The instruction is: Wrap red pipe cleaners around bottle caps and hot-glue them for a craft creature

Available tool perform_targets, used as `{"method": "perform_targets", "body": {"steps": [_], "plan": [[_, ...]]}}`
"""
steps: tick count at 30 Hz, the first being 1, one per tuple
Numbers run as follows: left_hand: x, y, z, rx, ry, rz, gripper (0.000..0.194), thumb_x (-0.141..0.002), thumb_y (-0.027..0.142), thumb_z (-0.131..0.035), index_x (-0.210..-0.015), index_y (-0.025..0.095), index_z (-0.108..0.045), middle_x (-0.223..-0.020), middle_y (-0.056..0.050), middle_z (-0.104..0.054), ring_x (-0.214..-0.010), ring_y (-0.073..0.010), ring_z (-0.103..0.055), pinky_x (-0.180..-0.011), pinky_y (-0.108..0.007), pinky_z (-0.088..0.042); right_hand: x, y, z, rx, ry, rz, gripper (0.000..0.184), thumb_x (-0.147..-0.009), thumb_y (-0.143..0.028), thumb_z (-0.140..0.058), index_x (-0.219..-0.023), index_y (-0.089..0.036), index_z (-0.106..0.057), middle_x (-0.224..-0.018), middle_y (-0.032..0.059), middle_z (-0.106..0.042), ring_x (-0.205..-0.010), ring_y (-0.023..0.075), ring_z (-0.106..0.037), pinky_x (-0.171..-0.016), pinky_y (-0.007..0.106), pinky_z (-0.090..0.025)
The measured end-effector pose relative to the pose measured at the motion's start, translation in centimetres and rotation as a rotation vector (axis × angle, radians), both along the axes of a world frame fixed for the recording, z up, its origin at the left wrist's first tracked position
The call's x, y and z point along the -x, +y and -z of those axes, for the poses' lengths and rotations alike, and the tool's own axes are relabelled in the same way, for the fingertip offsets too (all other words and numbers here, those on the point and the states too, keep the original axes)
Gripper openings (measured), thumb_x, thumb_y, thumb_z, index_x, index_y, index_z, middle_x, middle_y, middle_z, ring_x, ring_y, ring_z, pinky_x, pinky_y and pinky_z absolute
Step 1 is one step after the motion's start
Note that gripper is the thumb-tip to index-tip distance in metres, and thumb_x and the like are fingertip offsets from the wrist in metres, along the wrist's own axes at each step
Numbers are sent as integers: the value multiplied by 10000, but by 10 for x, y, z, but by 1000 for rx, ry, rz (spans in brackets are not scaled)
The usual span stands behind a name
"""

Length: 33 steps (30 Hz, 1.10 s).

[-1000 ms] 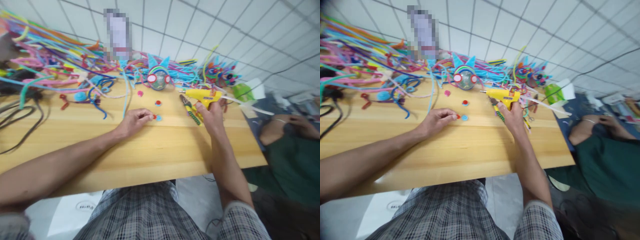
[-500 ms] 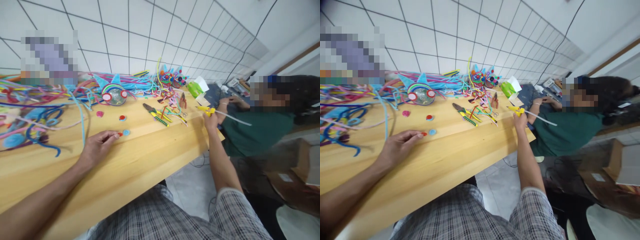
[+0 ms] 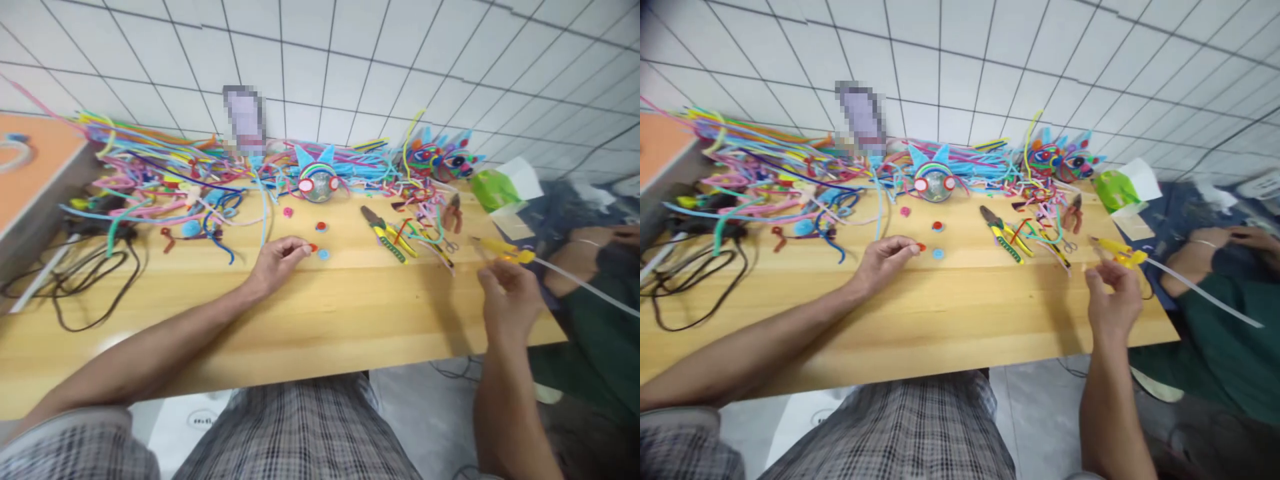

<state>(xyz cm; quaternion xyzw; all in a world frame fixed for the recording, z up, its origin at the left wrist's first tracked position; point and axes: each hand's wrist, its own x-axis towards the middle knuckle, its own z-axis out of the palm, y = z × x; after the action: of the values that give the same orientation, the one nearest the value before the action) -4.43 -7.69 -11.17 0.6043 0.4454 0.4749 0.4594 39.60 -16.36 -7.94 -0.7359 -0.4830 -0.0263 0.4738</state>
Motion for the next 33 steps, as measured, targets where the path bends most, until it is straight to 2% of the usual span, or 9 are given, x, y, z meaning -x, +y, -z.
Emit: {"method": "perform_targets", "body": {"steps": [1, 3, 7, 9, 12, 17, 25, 29, 33], "plan": [[0, -2, -6, 3, -28, -14, 330, -858, 513, -842, -824, 185, -832, -626, -1, -675, -534, -96, -460, -509, -220, -372, 21, 1, -3, -17, 102, -64, 310, -844, -552, -801, -1041, -326, -721, -995, 133, -763, -935, 373, -746, -954, 634, -573], [-1, -6, -20, -3, -71, -38, 300, -860, 487, -853, -837, 189, -838, -647, -5, -685, -540, -94, -465, -503, -216, -381, 68, 7, -15, -23, 243, -268, 265, -832, -482, -835, -1020, -314, -754, -961, 77, -785, -899, 330, -759, -932, 593, -608], [0, -13, -51, -73, -88, -61, 271, -890, 474, -858, -866, 204, -845, -714, -18, -728, -567, -102, -509, -523, -226, -439, 156, 32, -50, 4, 229, -634, 146, -921, -377, -774, -1026, -276, -761, -953, 28, -813, -894, 239, -774, -895, 463, -642], [-1, -13, -66, -125, -85, -70, 280, -898, 486, -864, -865, 209, -842, -674, -7, -695, -562, -106, -503, -519, -230, -440, 189, 45, -63, -5, 245, -778, 143, -924, -346, -780, -1041, -270, -752, -962, 26, -820, -878, 220, -773, -869, 424, -648], [-5, -10, -84, -173, -98, -84, 297, -898, 505, -873, -858, 212, -843, -649, -1, -681, -551, -105, -497, -515, -236, -446, 220, 60, -72, -44, 295, -893, 170, -937, -359, -791, -1069, -273, -726, -959, 22, -816, -849, 207, -764, -828, 395, -650], [-16, 5, -98, -184, -143, -68, 277, -905, 485, -870, -872, 211, -851, -691, -9, -729, -552, -99, -502, -512, -234, -450, 235, 77, -75, -107, 378, -880, 249, -950, -413, -802, -1127, -283, -683, -1048, 33, -800, -916, 208, -762, -824, 379, -638], [-34, 34, -114, -278, -177, -19, 246, -908, 452, -864, -858, 213, -824, -756, -5, -755, -576, -96, -534, -521, -227, -479, 230, 97, -89, -152, 414, -873, 241, -939, -379, -777, -1131, -279, -672, -1090, 41, -793, -968, 216, -758, -843, 377, -639], [-43, 36, -119, -260, -168, -54, 348, -899, 543, -864, -829, 211, -793, -705, 3, -715, -563, -102, -537, -493, -223, -475, 227, 102, -88, -131, 433, -867, 161, -947, -338, -748, -1076, -272, -680, -1032, 29, -807, -910, 199, -761, -800, 356, -632], [-47, 33, -119, -222, -235, -43, 347, -858, 535, -906, -811, 209, -797, -683, 14, -697, -532, -88, -512, -486, -211, -479, 228, 104, -83, -181, 443, -855, 142, -946, -326, -765, -1045, -271, -678, -970, 4, -801, -818, 170, -743, -737, 323, -614]]}}
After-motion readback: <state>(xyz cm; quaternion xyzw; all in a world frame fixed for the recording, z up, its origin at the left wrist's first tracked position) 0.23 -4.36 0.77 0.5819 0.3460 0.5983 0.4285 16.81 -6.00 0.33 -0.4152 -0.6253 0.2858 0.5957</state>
